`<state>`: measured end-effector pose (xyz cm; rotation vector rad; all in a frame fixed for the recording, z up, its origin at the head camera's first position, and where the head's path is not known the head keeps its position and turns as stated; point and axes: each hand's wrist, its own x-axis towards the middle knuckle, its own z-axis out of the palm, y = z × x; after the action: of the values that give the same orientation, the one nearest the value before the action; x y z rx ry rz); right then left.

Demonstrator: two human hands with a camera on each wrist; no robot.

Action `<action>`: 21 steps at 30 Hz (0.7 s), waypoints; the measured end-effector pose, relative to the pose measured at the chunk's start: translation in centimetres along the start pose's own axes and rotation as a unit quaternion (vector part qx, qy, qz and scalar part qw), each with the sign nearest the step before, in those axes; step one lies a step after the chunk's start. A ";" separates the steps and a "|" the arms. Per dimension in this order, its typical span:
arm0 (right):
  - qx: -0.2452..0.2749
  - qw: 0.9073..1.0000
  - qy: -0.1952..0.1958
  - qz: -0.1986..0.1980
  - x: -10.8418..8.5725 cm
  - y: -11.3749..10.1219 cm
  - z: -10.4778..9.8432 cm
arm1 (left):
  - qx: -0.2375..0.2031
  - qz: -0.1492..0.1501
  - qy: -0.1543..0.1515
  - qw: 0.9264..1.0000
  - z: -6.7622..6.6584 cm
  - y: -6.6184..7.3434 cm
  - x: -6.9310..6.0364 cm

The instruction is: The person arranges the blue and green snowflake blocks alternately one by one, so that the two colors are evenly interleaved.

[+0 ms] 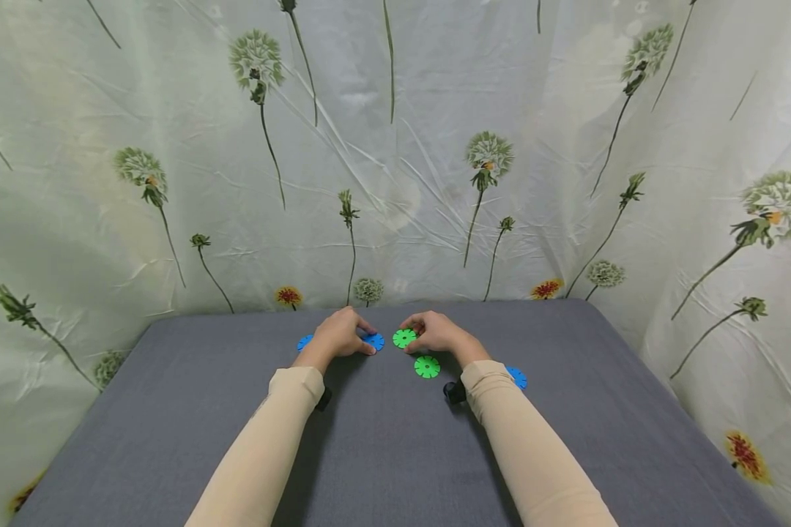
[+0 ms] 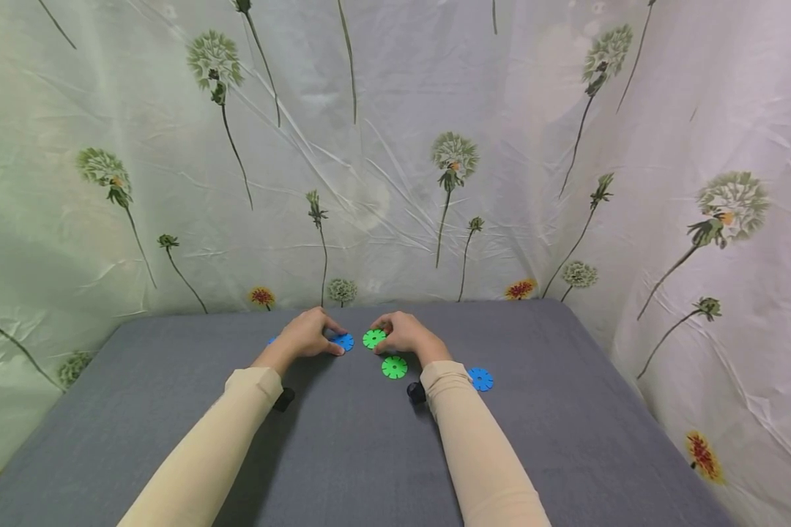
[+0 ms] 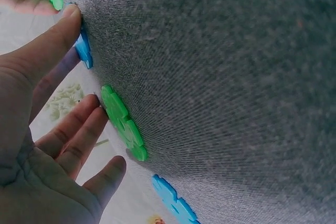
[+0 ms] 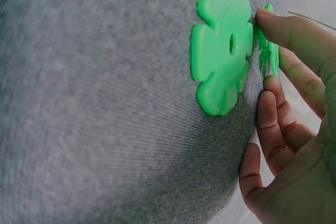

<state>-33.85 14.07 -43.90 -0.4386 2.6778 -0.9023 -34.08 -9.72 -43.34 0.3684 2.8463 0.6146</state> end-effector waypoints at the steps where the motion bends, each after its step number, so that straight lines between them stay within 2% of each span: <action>1: 0.000 1.000 -0.001 0.000 0.0 0.0 0.0 | 0.000 0.000 0.000 1.000 0.0 0.0 0.0; 14: 0.015 1.000 -0.004 0.012 0.2 0.2 0.2 | 0.006 -0.012 0.001 1.000 0.2 0.1 0.0; 21: 0.018 1.000 -0.004 0.012 0.3 0.3 0.2 | 0.008 -0.009 0.003 1.000 0.2 0.0 0.2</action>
<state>-34.08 14.10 -44.33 -0.4014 2.6500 -0.9387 -34.20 -9.62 -43.58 0.3449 2.8581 0.5923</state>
